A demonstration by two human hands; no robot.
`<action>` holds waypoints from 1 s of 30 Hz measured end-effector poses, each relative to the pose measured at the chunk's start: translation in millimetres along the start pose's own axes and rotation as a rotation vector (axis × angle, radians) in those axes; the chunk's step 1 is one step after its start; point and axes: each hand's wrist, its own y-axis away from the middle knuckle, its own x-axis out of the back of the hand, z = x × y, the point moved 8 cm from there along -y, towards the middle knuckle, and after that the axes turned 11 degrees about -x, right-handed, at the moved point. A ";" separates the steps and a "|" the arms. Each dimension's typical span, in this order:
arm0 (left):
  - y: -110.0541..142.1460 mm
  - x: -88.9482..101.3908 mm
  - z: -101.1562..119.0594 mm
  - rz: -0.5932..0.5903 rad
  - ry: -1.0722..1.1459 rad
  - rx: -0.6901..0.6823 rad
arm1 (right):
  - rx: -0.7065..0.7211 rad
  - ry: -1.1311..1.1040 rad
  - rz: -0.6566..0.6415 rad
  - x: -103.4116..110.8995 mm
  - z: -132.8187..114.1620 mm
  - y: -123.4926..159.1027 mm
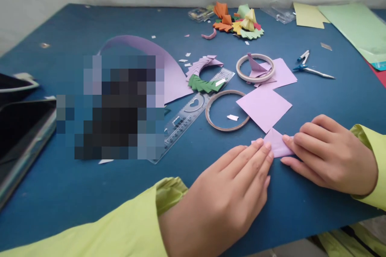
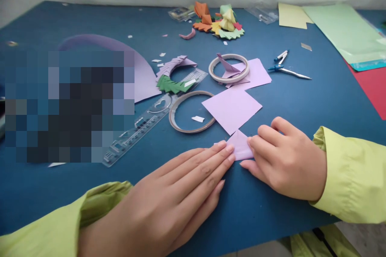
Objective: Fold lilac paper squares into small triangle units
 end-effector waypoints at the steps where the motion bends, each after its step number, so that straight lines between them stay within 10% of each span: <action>1: 0.2 1.4 -1.6 0.010 0.013 0.001 | 0.002 0.004 0.000 0.4 -0.3 0.1; 20: -4.9 11.9 -27.5 0.034 0.150 0.101 | 0.021 0.006 0.033 2.2 -0.2 3.9; 30: -7.2 9.4 -32.9 0.037 0.139 0.083 | 0.085 -0.107 -0.164 -15.9 -2.8 1.3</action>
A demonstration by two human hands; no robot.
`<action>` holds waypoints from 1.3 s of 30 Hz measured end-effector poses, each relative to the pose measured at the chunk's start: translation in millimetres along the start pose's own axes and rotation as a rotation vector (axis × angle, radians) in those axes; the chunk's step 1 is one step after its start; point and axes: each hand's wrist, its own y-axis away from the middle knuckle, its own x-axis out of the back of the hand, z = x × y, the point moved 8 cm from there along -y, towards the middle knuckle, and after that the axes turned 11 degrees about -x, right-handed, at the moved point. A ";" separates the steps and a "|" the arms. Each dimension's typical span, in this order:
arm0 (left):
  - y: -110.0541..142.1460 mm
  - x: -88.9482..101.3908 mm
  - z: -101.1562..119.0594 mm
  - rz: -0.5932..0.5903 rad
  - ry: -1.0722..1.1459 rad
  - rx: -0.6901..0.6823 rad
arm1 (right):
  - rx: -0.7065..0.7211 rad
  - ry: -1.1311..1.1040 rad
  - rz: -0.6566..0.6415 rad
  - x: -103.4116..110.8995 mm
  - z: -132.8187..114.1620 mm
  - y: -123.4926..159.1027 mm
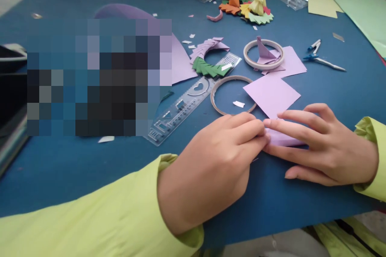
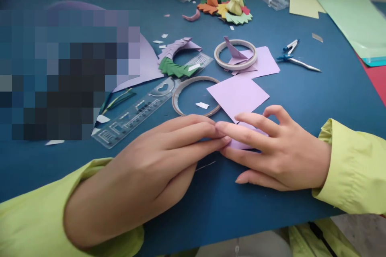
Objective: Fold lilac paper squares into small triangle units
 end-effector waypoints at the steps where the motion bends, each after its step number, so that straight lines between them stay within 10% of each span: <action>1: 0.0 0.6 0.6 0.006 -0.007 -0.014 | -0.004 -0.001 -0.022 -1.6 0.4 -1.7; 17: 1.2 1.7 5.0 0.001 -0.048 -0.051 | -0.013 0.052 -0.039 35.0 11.9 -0.8; 29: 4.9 -5.5 17.3 -0.006 -0.274 -0.169 | -0.002 0.007 0.030 5.8 17.2 -2.5; 39: -3.1 -1.6 12.2 0.132 0.185 0.139 | -0.174 -0.459 0.215 27.4 11.4 -7.1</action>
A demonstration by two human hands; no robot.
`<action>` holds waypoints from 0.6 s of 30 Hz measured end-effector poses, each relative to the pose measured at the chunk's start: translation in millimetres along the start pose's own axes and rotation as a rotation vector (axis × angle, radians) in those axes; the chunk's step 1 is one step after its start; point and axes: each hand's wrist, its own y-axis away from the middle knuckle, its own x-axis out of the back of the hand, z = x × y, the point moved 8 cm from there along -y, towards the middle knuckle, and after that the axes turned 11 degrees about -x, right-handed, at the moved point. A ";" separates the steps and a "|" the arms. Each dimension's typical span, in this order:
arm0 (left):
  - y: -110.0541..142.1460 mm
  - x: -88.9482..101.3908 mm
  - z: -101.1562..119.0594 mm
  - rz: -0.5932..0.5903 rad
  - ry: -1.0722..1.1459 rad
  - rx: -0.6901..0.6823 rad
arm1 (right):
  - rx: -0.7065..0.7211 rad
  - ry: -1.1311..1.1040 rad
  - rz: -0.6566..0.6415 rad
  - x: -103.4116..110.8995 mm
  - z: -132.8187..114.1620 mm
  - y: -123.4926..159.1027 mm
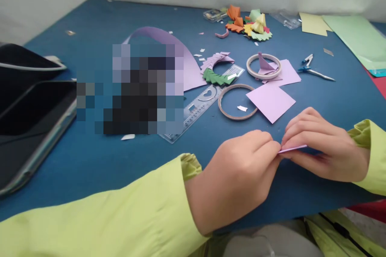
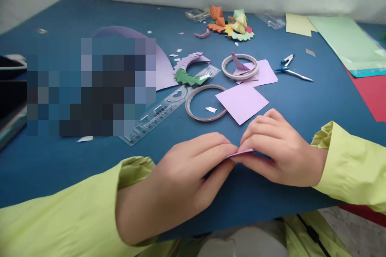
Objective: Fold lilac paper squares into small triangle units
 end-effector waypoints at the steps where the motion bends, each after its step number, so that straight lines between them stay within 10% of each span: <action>1: -0.2 -2.6 -3.3 -0.030 0.126 0.073 | -0.063 -0.035 0.012 -0.1 2.3 -0.6; 6: 6.7 -30.7 -16.6 -0.183 0.919 0.534 | -0.360 -0.274 -0.076 -9.6 20.4 -0.5; 18: -3.1 -36.2 -25.6 -0.047 1.099 0.551 | -0.408 -0.673 -0.193 -8.8 34.8 9.1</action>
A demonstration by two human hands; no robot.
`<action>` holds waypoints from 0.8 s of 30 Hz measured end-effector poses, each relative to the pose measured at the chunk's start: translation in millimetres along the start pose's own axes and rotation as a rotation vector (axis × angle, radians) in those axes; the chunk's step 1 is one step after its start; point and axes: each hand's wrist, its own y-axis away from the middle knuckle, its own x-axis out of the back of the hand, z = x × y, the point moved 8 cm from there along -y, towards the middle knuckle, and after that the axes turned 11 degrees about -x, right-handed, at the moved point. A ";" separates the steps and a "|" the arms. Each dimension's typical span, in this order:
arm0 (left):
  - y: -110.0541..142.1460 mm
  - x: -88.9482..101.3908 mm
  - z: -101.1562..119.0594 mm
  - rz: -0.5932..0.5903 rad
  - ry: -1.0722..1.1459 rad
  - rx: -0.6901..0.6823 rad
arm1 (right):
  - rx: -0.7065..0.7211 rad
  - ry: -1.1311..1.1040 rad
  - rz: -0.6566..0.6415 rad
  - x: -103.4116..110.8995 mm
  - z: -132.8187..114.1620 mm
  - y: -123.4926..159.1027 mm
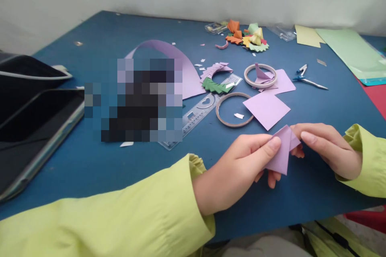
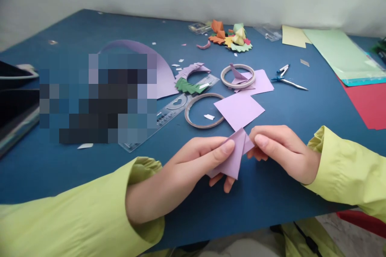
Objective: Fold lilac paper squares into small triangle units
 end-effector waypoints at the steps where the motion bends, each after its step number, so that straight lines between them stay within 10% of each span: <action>1: 0.7 -0.4 -0.3 -0.016 0.012 0.007 | 0.008 0.005 -0.018 -1.2 -0.2 0.2; 24: 6.5 -0.9 5.9 -0.043 -0.235 -0.085 | 0.048 0.242 -0.075 -20.0 -6.2 2.2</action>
